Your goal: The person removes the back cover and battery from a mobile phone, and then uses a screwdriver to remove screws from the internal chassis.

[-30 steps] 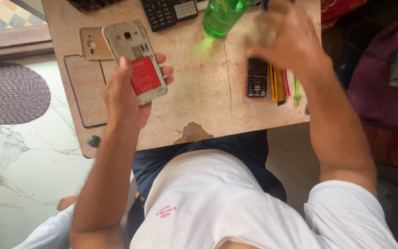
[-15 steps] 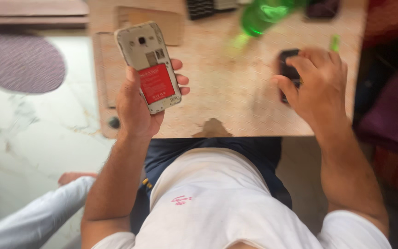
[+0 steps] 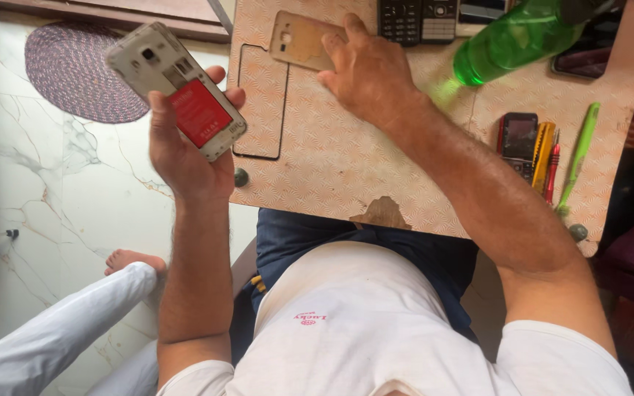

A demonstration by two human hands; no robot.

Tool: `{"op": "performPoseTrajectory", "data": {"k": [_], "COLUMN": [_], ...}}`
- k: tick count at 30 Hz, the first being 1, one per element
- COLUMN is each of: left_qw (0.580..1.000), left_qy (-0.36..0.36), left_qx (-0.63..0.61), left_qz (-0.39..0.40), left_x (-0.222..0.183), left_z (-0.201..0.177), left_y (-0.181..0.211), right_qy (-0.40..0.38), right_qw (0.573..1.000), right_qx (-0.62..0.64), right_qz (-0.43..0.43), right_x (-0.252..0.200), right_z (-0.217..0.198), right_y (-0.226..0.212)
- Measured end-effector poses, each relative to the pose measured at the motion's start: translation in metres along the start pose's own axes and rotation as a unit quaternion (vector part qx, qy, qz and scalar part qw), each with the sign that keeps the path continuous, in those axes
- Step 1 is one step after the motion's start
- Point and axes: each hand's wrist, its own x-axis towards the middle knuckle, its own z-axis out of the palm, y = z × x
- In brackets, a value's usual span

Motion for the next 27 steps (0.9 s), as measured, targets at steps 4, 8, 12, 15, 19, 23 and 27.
{"op": "performPoseTrajectory", "data": {"k": [4, 8, 12, 15, 19, 23, 27], "left_qw": [0.999, 0.996, 0.994, 0.993, 0.991, 0.993, 0.983], "left_qy": [0.009, 0.066, 0.067, 0.062, 0.058, -0.019, -0.060], "left_qx": [-0.027, -0.018, -0.010, 0.010, 0.010, -0.029, -0.038], "left_qz": [-0.034, -0.064, -0.084, -0.097, -0.119, -0.111, -0.170], "left_x": [-0.003, 0.000, 0.003, 0.014, 0.027, 0.026, 0.005], "left_z": [-0.014, -0.019, -0.020, -0.021, -0.015, -0.004, 0.014], "left_y": [-0.005, -0.013, -0.025, -0.030, -0.029, -0.024, -0.031], "right_qy": [-0.105, -0.095, -0.120, -0.107, -0.067, 0.018, 0.088], "right_qw": [0.993, 0.992, 0.982, 0.981, 0.982, 0.986, 0.982], "right_qx": [-0.019, -0.016, 0.048, 0.059, 0.057, 0.086, 0.155], "right_qz": [0.055, 0.077, 0.137, 0.152, 0.165, 0.144, 0.060], "right_x": [0.008, 0.007, 0.002, 0.007, 0.027, 0.024, -0.038], "right_z": [-0.007, -0.013, -0.009, -0.001, 0.009, 0.000, -0.018], "right_y": [-0.007, -0.015, -0.033, -0.047, -0.057, -0.050, -0.039]}}
